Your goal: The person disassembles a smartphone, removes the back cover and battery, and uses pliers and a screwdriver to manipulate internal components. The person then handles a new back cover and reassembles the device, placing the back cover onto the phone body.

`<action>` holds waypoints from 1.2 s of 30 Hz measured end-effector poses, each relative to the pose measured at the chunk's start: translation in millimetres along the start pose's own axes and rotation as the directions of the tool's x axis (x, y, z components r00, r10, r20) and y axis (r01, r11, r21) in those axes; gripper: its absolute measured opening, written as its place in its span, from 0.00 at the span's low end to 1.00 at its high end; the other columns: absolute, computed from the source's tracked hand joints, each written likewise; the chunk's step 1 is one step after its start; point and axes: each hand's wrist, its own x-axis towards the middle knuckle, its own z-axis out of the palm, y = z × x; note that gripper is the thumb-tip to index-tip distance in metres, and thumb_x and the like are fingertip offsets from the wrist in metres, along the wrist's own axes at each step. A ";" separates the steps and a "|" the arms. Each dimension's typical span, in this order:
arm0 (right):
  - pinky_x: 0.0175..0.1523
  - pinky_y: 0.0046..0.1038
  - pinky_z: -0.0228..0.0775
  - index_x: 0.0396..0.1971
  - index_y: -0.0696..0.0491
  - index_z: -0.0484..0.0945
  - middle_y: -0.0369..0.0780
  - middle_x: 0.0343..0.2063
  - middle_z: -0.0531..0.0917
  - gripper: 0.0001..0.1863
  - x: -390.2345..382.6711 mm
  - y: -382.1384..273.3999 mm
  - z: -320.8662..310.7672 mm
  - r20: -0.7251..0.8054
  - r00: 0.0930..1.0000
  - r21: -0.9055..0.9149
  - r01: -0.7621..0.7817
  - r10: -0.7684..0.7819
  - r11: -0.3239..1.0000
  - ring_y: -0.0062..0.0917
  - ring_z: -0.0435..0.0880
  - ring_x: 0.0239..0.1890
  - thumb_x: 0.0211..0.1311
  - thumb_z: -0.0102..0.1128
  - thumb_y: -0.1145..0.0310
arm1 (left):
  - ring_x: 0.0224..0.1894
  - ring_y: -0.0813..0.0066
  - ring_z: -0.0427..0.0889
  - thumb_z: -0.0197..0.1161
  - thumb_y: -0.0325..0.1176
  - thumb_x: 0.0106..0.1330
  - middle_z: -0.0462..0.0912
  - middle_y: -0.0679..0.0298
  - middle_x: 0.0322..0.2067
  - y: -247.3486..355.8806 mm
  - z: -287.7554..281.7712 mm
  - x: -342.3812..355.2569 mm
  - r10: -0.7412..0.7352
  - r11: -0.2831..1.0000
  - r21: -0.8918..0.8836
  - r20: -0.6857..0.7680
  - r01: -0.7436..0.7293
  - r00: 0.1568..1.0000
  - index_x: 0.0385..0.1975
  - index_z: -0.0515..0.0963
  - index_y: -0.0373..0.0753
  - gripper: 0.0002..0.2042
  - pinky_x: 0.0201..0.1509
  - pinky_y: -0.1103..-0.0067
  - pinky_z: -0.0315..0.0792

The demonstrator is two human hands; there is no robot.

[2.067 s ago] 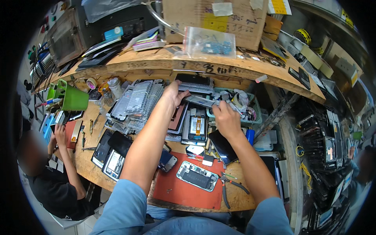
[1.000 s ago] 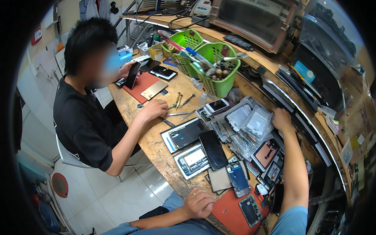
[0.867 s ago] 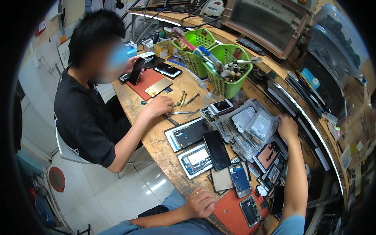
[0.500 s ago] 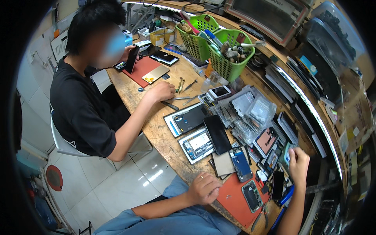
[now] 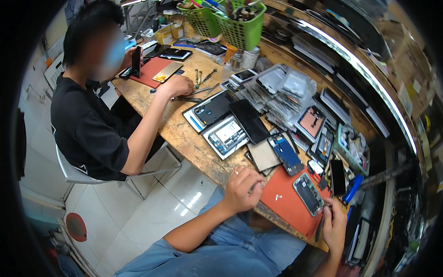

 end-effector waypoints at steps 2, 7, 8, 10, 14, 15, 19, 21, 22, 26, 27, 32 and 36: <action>0.38 0.24 0.75 0.53 0.61 0.82 0.37 0.29 0.86 0.12 -14.6 0.0 3.8 -0.043 0.997 -0.047 0.068 -0.070 0.997 0.19 0.83 0.30 0.76 0.55 0.78 | 0.37 0.57 0.80 0.65 0.24 0.58 0.78 0.59 0.32 0.2 -1.0 4.6 0.020 1.000 -0.002 0.006 -0.020 1.000 0.33 0.81 0.38 0.04 0.46 0.65 0.72; 0.34 0.26 0.72 0.51 0.59 0.84 0.39 0.27 0.84 0.12 -63.8 -7.8 15.0 -0.011 0.999 -0.001 -0.032 0.032 0.999 0.21 0.80 0.27 0.71 0.65 0.73 | 0.40 0.55 0.81 0.66 0.24 0.59 0.82 0.57 0.38 -2.6 -1.8 -0.6 -0.016 0.995 -0.096 -0.020 0.014 1.000 0.36 0.81 0.37 0.06 0.49 0.65 0.74; 0.33 0.26 0.71 0.51 0.59 0.84 0.39 0.27 0.84 0.12 -74.9 -9.3 17.2 0.013 0.998 -0.008 -0.060 0.061 0.998 0.20 0.79 0.26 0.71 0.66 0.73 | 0.40 0.55 0.81 0.66 0.24 0.60 0.82 0.56 0.39 11.0 -5.6 3.8 0.004 0.988 -0.152 -0.087 -0.017 0.996 0.38 0.81 0.36 0.07 0.50 0.65 0.75; 0.31 0.26 0.69 0.51 0.58 0.85 0.38 0.25 0.82 0.14 -97.2 -6.6 26.0 0.044 0.995 0.062 -0.089 0.087 0.994 0.19 0.76 0.23 0.68 0.69 0.72 | 0.42 0.55 0.82 0.67 0.25 0.62 0.82 0.55 0.41 51.6 -22.8 14.8 0.025 0.961 -0.262 -0.222 -0.084 0.975 0.41 0.81 0.36 0.09 0.52 0.65 0.75; 0.33 0.28 0.73 0.52 0.57 0.86 0.43 0.30 0.85 0.15 -106.0 -19.1 41.5 0.113 0.994 0.039 -0.005 0.001 0.999 0.26 0.81 0.24 0.66 0.71 0.72 | 0.57 0.58 0.78 0.69 0.30 0.64 0.75 0.55 0.51 152.2 -95.3 27.2 0.222 0.565 -0.512 -0.661 -0.647 0.717 0.49 0.75 0.34 0.16 0.61 0.69 0.77; 0.33 0.29 0.74 0.52 0.57 0.86 0.44 0.31 0.86 0.15 -105.6 -26.1 43.2 0.126 0.992 0.013 0.031 -0.032 0.999 0.27 0.82 0.24 0.66 0.71 0.72 | 0.61 0.59 0.76 0.70 0.25 0.64 0.74 0.57 0.54 180.4 -110.5 46.1 0.251 0.402 -0.416 -0.806 -0.816 0.536 0.52 0.75 0.32 0.18 0.68 0.68 0.76; 0.38 0.36 0.79 0.52 0.56 0.85 0.46 0.38 0.89 0.14 -99.3 -51.0 50.3 0.202 0.972 0.081 0.103 -0.117 0.991 0.39 0.88 0.32 0.68 0.69 0.70 | 0.60 0.65 0.78 0.71 0.19 0.65 0.76 0.58 0.52 242.6 -104.7 100.4 0.094 -0.079 -0.164 -0.983 -0.983 0.156 0.53 0.77 0.32 0.17 0.65 0.74 0.80; 0.41 0.38 0.80 0.51 0.55 0.85 0.46 0.39 0.89 0.14 -95.6 -42.1 70.4 0.158 0.952 0.058 0.258 -0.264 0.964 0.41 0.89 0.36 0.69 0.69 0.68 | 0.55 0.68 0.79 0.67 0.17 0.69 0.78 0.60 0.48 255.4 -94.1 103.9 0.026 -0.182 -0.174 -0.985 -0.968 0.172 0.51 0.78 0.33 0.13 0.61 0.75 0.81; 0.42 0.39 0.81 0.51 0.55 0.84 0.46 0.40 0.89 0.14 -97.3 -35.2 76.7 0.129 0.940 0.037 0.312 -0.314 0.949 0.43 0.89 0.38 0.69 0.69 0.68 | 0.54 0.68 0.79 0.66 0.18 0.70 0.78 0.60 0.48 254.2 -98.0 88.2 0.108 -0.057 -0.339 -0.937 -0.939 0.332 0.51 0.78 0.33 0.12 0.58 0.75 0.81; 0.45 0.43 0.81 0.51 0.54 0.83 0.46 0.41 0.89 0.14 -102.6 -28.9 82.0 0.201 0.936 0.074 0.280 -0.289 0.957 0.46 0.89 0.41 0.71 0.67 0.65 | 0.48 0.68 0.78 0.64 0.22 0.75 0.79 0.60 0.47 238.8 -85.5 66.1 0.154 0.082 -0.514 -0.840 -0.854 0.520 0.50 0.79 0.34 0.08 0.49 0.76 0.79; 0.45 0.45 0.81 0.51 0.55 0.81 0.46 0.41 0.88 0.14 -105.2 -22.7 83.2 0.224 0.938 0.061 0.258 -0.266 0.964 0.47 0.88 0.41 0.72 0.66 0.65 | 0.47 0.68 0.78 0.63 0.24 0.76 0.79 0.60 0.46 234.3 -68.0 71.8 0.095 0.011 -0.475 -0.876 -0.880 0.473 0.50 0.79 0.34 0.07 0.47 0.76 0.78; 0.46 0.42 0.81 0.52 0.58 0.82 0.47 0.40 0.89 0.13 -116.6 -0.4 93.2 0.198 0.957 0.279 0.151 -0.211 0.948 0.47 0.89 0.41 0.72 0.66 0.70 | 0.40 0.65 0.78 0.57 0.33 0.81 0.78 0.58 0.40 231.2 -30.9 63.3 0.050 -0.174 -0.657 -0.750 -0.734 0.659 0.58 0.75 0.33 0.13 0.43 0.74 0.76; 0.43 0.38 0.83 0.52 0.59 0.81 0.49 0.38 0.89 0.12 -110.4 9.3 74.5 0.043 0.983 0.351 0.152 -0.179 0.924 0.41 0.91 0.37 0.73 0.64 0.74 | 0.36 0.63 0.79 0.62 0.34 0.74 0.78 0.58 0.32 191.8 3.0 51.4 0.221 0.386 -0.807 -0.389 -0.446 0.894 0.46 0.74 0.35 0.10 0.41 0.73 0.75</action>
